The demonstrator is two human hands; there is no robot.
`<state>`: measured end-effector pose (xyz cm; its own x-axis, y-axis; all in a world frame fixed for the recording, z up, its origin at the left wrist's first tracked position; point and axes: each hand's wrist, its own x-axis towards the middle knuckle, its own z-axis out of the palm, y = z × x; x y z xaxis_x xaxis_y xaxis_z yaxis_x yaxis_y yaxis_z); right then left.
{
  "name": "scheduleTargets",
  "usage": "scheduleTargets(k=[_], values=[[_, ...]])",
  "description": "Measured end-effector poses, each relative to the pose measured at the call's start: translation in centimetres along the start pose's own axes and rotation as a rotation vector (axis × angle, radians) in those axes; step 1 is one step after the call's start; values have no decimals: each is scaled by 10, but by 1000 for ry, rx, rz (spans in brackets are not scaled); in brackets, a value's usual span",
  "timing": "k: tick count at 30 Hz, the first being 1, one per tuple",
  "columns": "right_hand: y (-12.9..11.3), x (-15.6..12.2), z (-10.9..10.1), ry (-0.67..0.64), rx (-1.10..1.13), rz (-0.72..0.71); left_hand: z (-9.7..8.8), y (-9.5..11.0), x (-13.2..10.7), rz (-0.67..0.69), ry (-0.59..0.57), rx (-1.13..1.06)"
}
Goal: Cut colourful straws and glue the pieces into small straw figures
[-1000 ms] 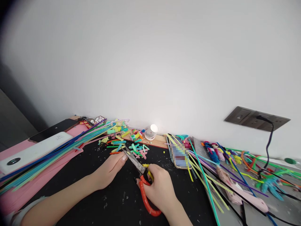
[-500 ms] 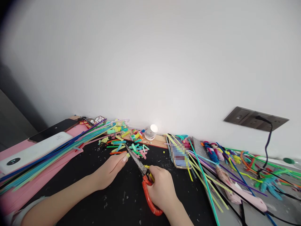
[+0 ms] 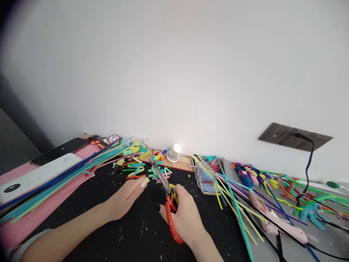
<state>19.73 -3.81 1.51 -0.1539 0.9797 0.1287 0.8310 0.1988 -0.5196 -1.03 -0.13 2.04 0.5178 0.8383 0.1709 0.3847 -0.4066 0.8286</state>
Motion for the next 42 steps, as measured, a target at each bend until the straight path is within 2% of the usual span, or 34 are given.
scheduleTargets(k=[9, 12, 25, 42], values=[[-8, 0, -3, -113, -14, 1, 3, -4, 0, 46, 20, -21], [-8, -1, -5, -109, -12, -5, 3, -6, 0, 74, 56, -36], [-6, 0, -5, -108, 13, -25, 0, -4, -1, 127, -2, 26], [-2, 0, -2, -52, -21, -40, 1, -2, -1, 36, -39, -26]])
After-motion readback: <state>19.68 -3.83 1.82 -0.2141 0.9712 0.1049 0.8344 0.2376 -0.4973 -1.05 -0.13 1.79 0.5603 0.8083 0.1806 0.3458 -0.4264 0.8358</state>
